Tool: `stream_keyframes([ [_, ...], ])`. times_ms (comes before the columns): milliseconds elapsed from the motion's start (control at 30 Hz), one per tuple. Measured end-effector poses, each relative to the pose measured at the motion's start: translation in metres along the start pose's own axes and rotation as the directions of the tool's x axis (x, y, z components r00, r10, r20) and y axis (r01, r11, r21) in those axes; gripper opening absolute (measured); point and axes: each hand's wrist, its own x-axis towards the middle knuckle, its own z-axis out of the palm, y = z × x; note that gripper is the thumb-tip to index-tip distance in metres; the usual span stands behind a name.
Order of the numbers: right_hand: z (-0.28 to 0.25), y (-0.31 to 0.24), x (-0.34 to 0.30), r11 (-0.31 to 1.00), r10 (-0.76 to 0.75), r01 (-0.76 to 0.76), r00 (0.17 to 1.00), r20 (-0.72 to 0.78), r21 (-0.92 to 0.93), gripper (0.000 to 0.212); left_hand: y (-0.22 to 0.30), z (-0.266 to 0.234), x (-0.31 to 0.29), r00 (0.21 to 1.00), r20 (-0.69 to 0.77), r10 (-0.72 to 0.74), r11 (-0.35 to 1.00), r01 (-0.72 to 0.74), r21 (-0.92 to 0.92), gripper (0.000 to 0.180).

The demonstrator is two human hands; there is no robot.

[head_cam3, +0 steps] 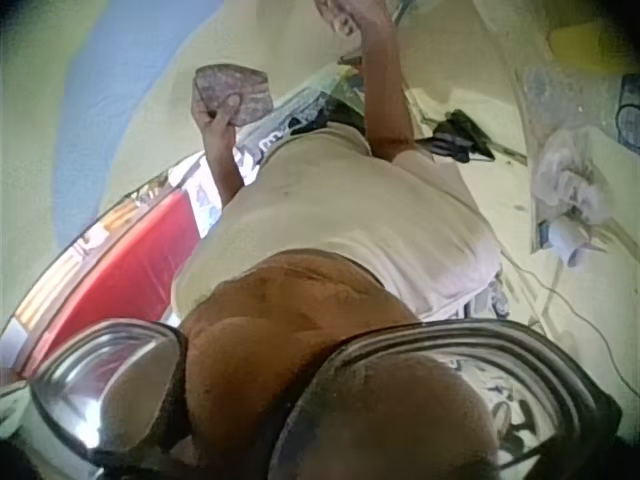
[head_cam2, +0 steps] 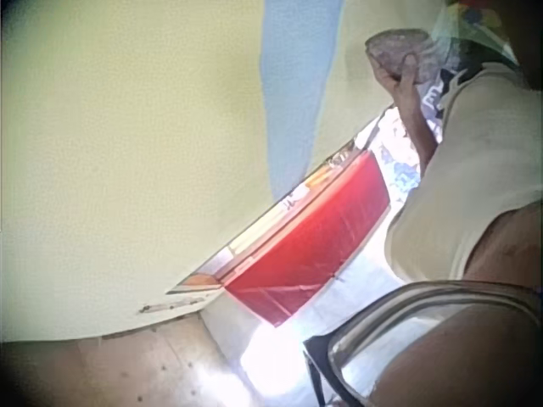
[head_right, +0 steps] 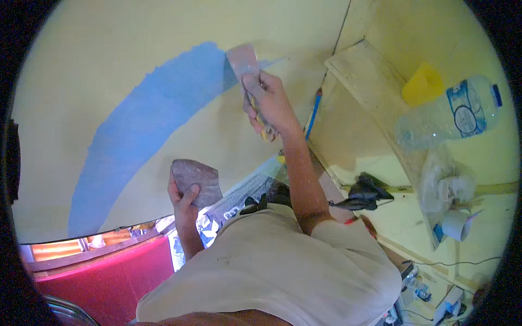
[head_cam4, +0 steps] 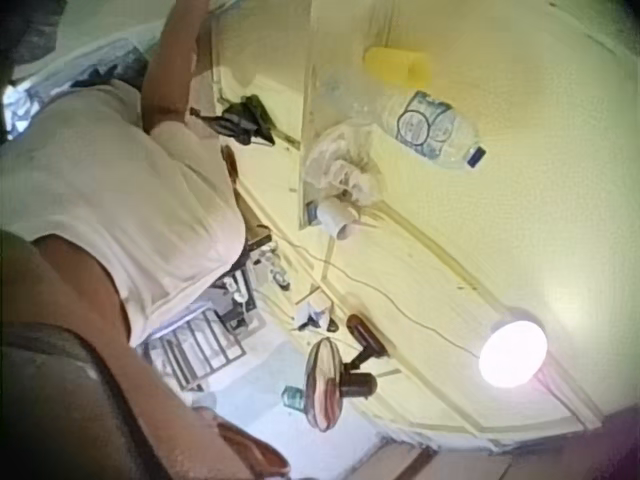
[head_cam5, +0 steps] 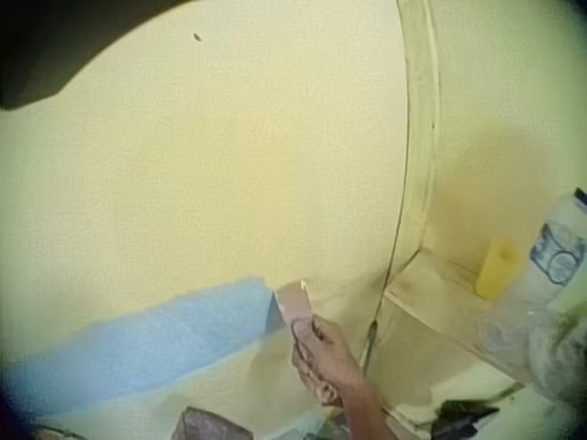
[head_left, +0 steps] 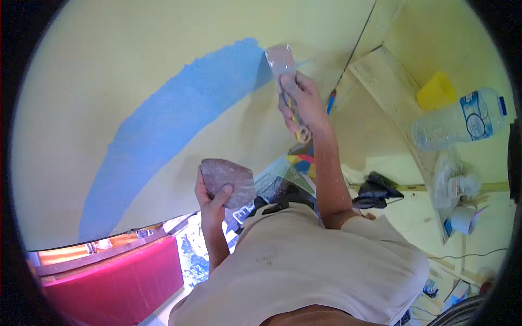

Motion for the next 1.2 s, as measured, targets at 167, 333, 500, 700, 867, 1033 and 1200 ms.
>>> stream_keyframes([
  [167,-0.001,0.012,-0.006,0.999,0.034,-0.034,0.999,0.001,-0.024,0.034,0.001,-0.001,0.001,1.0,0.024,0.009,1.0,-0.01,0.027,0.066],
  [333,-0.003,0.011,-0.004,0.999,-0.007,0.006,0.999,-0.033,-0.035,0.035,-0.001,-0.002,-0.003,0.995,-0.09,-0.034,0.999,0.034,-0.009,0.072],
  [500,0.005,-0.008,0.002,0.998,-0.043,0.042,0.999,0.003,0.036,0.034,-0.006,-0.005,-0.003,0.998,-0.052,-0.037,0.999,0.039,0.029,0.072],
  [700,0.007,-0.004,0.005,1.0,-0.006,0.006,1.0,0.011,0.018,0.032,-0.007,-0.012,-0.001,0.999,-0.032,0.004,1.0,-0.003,0.031,0.072],
  [867,-0.001,0.005,-0.004,1.0,0.013,-0.013,1.0,-0.012,-0.009,0.032,-0.004,-0.01,-0.004,1.0,-0.009,-0.008,0.999,0.009,0.036,0.073],
  [1033,-0.001,-0.002,-0.006,0.995,0.045,-0.046,0.999,-0.022,-0.09,0.032,-0.013,-0.007,-0.004,0.995,-0.091,-0.033,0.999,0.031,-0.026,0.073],
  [1200,0.006,-0.023,-0.004,0.993,-0.075,0.077,0.997,0.03,-0.085,0.029,-0.008,-0.005,-0.003,0.997,-0.07,-0.042,0.999,0.041,-0.01,0.076],
])
